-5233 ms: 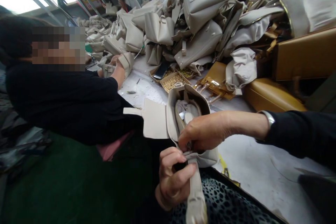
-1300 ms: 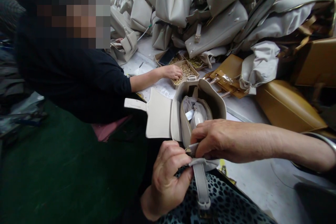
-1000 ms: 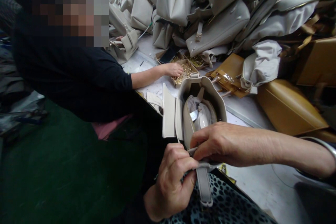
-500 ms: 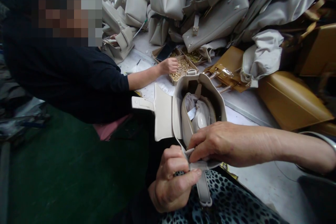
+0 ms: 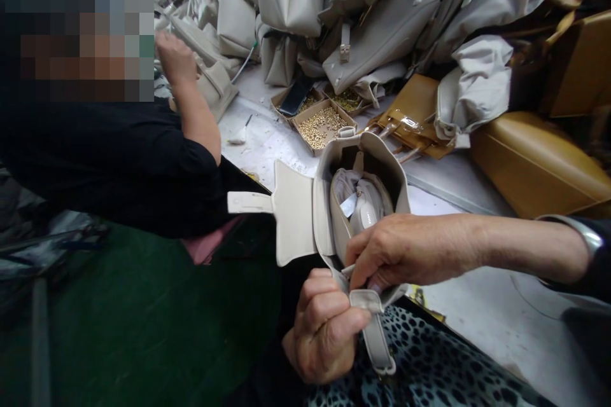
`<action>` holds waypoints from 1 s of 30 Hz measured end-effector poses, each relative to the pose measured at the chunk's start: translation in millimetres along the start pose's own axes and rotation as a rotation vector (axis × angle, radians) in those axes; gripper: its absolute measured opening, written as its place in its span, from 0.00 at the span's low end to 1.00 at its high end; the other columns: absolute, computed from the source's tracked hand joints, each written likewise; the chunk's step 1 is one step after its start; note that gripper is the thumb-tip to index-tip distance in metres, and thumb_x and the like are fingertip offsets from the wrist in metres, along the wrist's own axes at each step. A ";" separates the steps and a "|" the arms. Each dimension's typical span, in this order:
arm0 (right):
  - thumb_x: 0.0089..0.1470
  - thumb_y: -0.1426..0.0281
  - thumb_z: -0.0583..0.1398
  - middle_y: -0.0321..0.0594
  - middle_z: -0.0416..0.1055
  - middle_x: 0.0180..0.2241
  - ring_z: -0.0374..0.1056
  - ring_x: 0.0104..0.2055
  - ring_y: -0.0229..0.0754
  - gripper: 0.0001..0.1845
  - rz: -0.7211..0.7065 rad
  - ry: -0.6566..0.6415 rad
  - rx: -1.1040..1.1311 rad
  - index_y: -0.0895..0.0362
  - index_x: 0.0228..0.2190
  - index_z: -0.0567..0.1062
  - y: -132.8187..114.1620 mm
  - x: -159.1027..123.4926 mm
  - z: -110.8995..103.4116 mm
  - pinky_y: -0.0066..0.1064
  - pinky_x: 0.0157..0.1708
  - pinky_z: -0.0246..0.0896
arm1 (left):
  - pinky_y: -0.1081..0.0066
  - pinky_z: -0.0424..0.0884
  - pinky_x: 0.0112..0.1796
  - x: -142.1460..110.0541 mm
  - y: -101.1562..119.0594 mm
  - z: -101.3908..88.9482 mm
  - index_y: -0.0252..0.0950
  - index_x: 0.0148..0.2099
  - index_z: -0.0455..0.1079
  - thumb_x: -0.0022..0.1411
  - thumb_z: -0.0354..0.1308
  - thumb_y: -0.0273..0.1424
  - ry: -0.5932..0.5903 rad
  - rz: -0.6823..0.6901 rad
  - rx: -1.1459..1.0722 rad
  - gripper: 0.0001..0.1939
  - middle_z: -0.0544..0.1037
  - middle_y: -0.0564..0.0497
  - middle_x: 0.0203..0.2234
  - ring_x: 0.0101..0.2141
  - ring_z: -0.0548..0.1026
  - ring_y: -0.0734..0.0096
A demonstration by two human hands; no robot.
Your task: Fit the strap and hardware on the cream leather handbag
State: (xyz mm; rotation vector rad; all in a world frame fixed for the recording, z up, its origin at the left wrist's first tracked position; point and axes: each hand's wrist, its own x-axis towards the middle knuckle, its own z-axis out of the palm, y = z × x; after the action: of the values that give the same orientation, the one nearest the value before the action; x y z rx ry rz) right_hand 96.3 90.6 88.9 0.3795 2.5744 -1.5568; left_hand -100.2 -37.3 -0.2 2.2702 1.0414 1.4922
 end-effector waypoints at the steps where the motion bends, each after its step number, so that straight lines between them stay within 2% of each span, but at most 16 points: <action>1: 0.64 0.74 0.64 0.37 0.76 0.43 0.73 0.42 0.38 0.09 -0.004 0.002 0.012 0.53 0.44 0.82 0.2 -0.6 0.4 0.24 0.36 0.58 | 0.65 0.72 0.33 7.0 2.6 -1.1 0.38 0.39 0.71 0.66 0.58 0.21 0.046 0.030 -0.006 0.07 0.68 0.51 0.30 0.34 0.67 0.68; 3: 0.63 0.76 0.65 0.36 0.76 0.41 0.72 0.41 0.38 0.08 -0.019 0.011 0.020 0.53 0.42 0.83 -0.1 -2.0 1.4 0.24 0.35 0.57 | 0.66 0.73 0.35 17.6 7.0 -5.3 0.36 0.37 0.72 0.65 0.58 0.19 0.041 0.052 -0.002 0.07 0.69 0.50 0.32 0.36 0.69 0.67; 6: 0.61 0.78 0.66 0.38 0.75 0.39 0.72 0.39 0.39 0.07 -0.035 0.025 -0.009 0.57 0.40 0.82 -2.3 -3.6 2.2 0.25 0.33 0.57 | 0.63 0.75 0.42 24.0 10.9 -14.4 0.34 0.39 0.71 0.65 0.55 0.18 -0.143 0.014 0.016 0.08 0.71 0.46 0.44 0.45 0.72 0.64; 9: 0.59 0.80 0.66 0.38 0.75 0.38 0.71 0.37 0.39 0.08 -0.030 0.007 -0.030 0.58 0.38 0.82 -6.2 -2.7 1.0 0.26 0.33 0.56 | 0.61 0.75 0.47 23.8 13.3 -20.8 0.34 0.41 0.69 0.64 0.54 0.16 -0.202 -0.003 -0.013 0.09 0.70 0.44 0.51 0.49 0.72 0.63; 12: 0.57 0.80 0.68 0.38 0.76 0.38 0.70 0.37 0.39 0.08 0.019 -0.009 -0.037 0.58 0.38 0.83 -9.7 0.7 -1.1 0.26 0.32 0.56 | 0.60 0.75 0.48 24.6 17.3 -23.5 0.34 0.41 0.69 0.64 0.53 0.16 -0.218 -0.018 -0.006 0.10 0.68 0.44 0.51 0.50 0.71 0.63; 15: 0.58 0.74 0.69 0.39 0.78 0.37 0.71 0.36 0.40 0.05 0.124 -0.013 -0.041 0.57 0.38 0.85 -10.6 4.2 -1.3 0.26 0.31 0.55 | 0.57 0.76 0.48 30.0 23.7 -26.5 0.34 0.42 0.68 0.62 0.52 0.15 -0.287 -0.040 0.078 0.11 0.67 0.42 0.51 0.51 0.71 0.59; 20: 0.57 0.68 0.70 0.38 0.80 0.37 0.71 0.33 0.39 0.04 0.192 0.006 -0.042 0.54 0.36 0.86 -10.1 6.9 0.9 0.27 0.29 0.54 | 0.59 0.78 0.43 38.4 31.5 -33.3 0.33 0.42 0.70 0.65 0.50 0.17 -0.390 -0.027 0.125 0.11 0.74 0.40 0.44 0.44 0.74 0.61; 23: 0.58 0.68 0.70 0.38 0.80 0.38 0.72 0.35 0.40 0.05 0.166 -0.024 -0.059 0.52 0.38 0.86 -11.2 6.5 0.9 0.28 0.29 0.54 | 0.63 0.80 0.41 33.6 30.0 -40.2 0.34 0.42 0.71 0.68 0.53 0.20 -0.358 0.002 0.128 0.07 0.79 0.43 0.38 0.40 0.77 0.65; 26: 0.58 0.76 0.68 0.38 0.79 0.39 0.72 0.38 0.40 0.11 0.078 -0.033 -0.069 0.52 0.43 0.84 -10.6 4.3 0.8 0.28 0.31 0.54 | 0.66 0.82 0.43 24.9 24.7 -49.1 0.37 0.43 0.73 0.67 0.61 0.24 -0.342 0.087 0.181 0.04 0.84 0.47 0.39 0.41 0.81 0.67; 28: 0.58 0.81 0.66 0.38 0.79 0.39 0.72 0.38 0.40 0.15 0.012 -0.030 -0.080 0.52 0.44 0.83 -8.7 2.2 0.9 0.28 0.31 0.54 | 0.67 0.83 0.44 21.5 21.6 -52.9 0.38 0.43 0.75 0.67 0.62 0.25 -0.369 0.160 0.186 0.03 0.85 0.49 0.40 0.41 0.82 0.68; 30: 0.58 0.82 0.66 0.38 0.78 0.39 0.71 0.39 0.40 0.16 -0.010 -0.025 -0.074 0.53 0.44 0.82 -6.7 0.3 0.8 0.28 0.32 0.55 | 0.69 0.84 0.43 21.5 20.9 -53.0 0.38 0.41 0.76 0.68 0.62 0.25 -0.378 0.192 0.184 0.03 0.86 0.51 0.39 0.39 0.83 0.70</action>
State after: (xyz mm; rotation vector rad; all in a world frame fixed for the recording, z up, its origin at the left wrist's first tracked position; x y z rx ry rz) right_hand 94.2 87.0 94.2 0.3382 2.6096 -1.4547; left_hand -132.5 -47.6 50.4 2.7065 0.8991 0.9971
